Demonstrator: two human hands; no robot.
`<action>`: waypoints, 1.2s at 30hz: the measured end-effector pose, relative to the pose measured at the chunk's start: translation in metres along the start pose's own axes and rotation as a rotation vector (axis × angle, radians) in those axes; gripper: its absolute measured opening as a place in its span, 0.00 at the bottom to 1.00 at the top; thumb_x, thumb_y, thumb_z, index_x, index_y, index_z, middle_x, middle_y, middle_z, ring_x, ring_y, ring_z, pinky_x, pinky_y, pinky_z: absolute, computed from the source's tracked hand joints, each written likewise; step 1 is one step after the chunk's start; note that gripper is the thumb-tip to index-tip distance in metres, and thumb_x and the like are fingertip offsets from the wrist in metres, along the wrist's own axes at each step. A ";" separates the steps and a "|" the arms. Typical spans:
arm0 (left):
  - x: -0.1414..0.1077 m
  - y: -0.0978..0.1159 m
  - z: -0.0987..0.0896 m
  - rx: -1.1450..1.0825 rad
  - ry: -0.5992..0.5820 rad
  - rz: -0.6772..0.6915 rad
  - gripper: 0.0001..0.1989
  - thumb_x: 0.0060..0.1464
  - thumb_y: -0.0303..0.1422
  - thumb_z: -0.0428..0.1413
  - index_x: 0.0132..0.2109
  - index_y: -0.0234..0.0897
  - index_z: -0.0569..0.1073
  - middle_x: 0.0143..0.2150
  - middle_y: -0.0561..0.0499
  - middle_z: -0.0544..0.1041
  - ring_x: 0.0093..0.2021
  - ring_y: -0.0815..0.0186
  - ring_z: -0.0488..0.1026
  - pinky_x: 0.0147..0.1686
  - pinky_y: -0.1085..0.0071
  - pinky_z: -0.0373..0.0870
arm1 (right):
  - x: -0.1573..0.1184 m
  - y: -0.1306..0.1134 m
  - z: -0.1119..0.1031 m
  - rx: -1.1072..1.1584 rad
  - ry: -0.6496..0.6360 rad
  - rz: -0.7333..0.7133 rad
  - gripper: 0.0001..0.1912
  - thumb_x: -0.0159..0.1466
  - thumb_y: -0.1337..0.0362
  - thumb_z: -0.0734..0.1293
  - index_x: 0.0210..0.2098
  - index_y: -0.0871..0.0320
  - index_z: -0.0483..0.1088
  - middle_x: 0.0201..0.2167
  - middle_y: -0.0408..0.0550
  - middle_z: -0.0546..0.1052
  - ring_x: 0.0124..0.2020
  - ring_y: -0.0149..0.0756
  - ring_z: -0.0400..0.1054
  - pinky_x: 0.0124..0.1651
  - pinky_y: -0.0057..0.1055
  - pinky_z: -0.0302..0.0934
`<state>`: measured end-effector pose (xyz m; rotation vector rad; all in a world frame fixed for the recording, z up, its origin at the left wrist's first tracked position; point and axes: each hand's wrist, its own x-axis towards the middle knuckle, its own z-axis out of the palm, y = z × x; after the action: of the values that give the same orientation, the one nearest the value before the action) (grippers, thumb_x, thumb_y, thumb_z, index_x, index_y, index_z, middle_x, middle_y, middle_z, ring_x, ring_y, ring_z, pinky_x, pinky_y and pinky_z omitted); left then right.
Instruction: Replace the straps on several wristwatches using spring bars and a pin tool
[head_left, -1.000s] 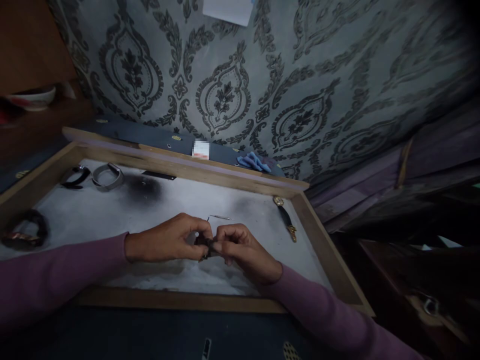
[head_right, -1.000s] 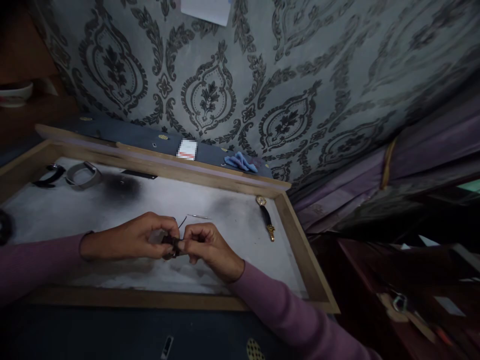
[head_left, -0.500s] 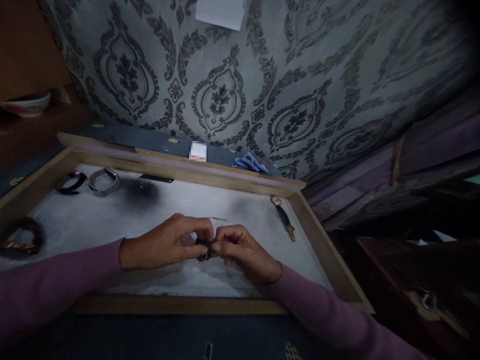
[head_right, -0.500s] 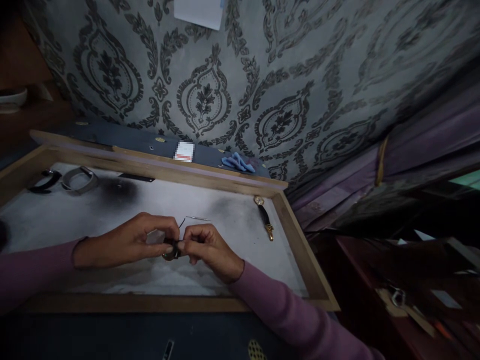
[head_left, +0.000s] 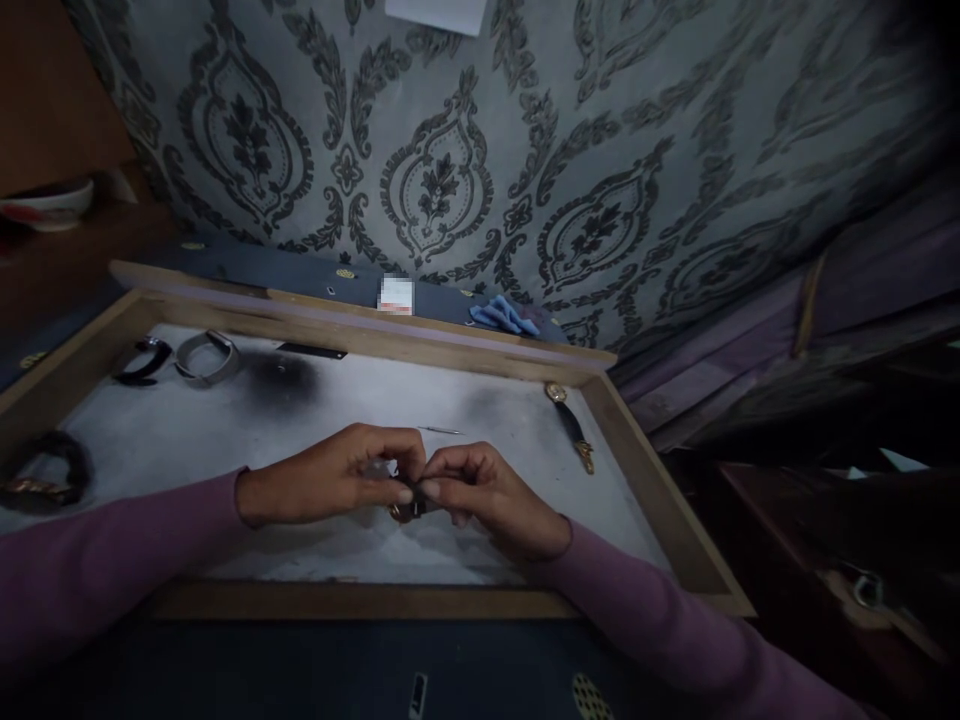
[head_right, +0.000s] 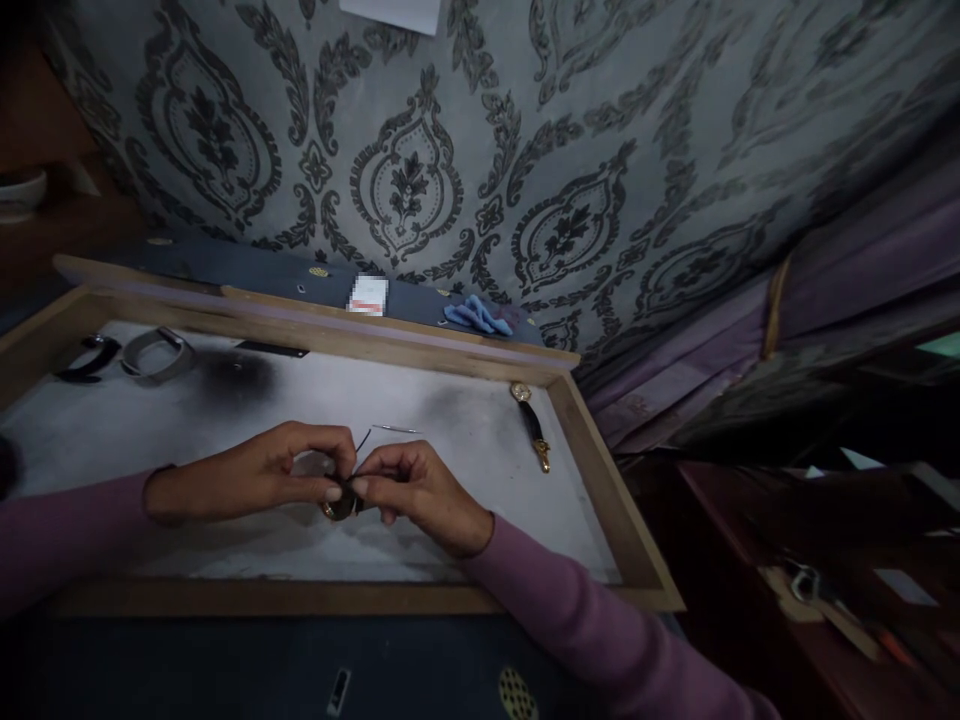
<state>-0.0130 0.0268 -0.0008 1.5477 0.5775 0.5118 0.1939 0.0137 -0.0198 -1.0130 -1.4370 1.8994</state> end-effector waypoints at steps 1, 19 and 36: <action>0.000 -0.001 0.000 -0.003 -0.001 -0.002 0.04 0.54 0.26 0.55 0.33 0.36 0.67 0.31 0.55 0.72 0.34 0.69 0.71 0.36 0.72 0.67 | 0.000 -0.001 0.000 -0.001 0.003 -0.007 0.08 0.57 0.61 0.72 0.29 0.61 0.76 0.24 0.43 0.77 0.20 0.23 0.59 0.21 0.21 0.52; -0.007 0.002 0.015 0.869 0.330 0.268 0.03 0.59 0.27 0.51 0.36 0.36 0.68 0.33 0.51 0.71 0.34 0.64 0.67 0.36 0.67 0.62 | 0.000 -0.007 0.002 -0.001 0.038 -0.111 0.14 0.58 0.57 0.72 0.26 0.60 0.70 0.16 0.35 0.63 0.18 0.23 0.50 0.22 0.23 0.46; -0.009 -0.002 0.011 0.777 0.193 0.238 0.01 0.60 0.29 0.52 0.38 0.38 0.65 0.35 0.51 0.71 0.36 0.64 0.69 0.37 0.69 0.63 | -0.001 -0.001 -0.004 0.003 -0.059 -0.028 0.16 0.59 0.55 0.72 0.27 0.61 0.69 0.16 0.37 0.70 0.18 0.23 0.58 0.26 0.24 0.48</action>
<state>-0.0131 0.0125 -0.0035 2.3397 0.7996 0.6657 0.1978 0.0152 -0.0195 -0.9378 -1.4732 1.9256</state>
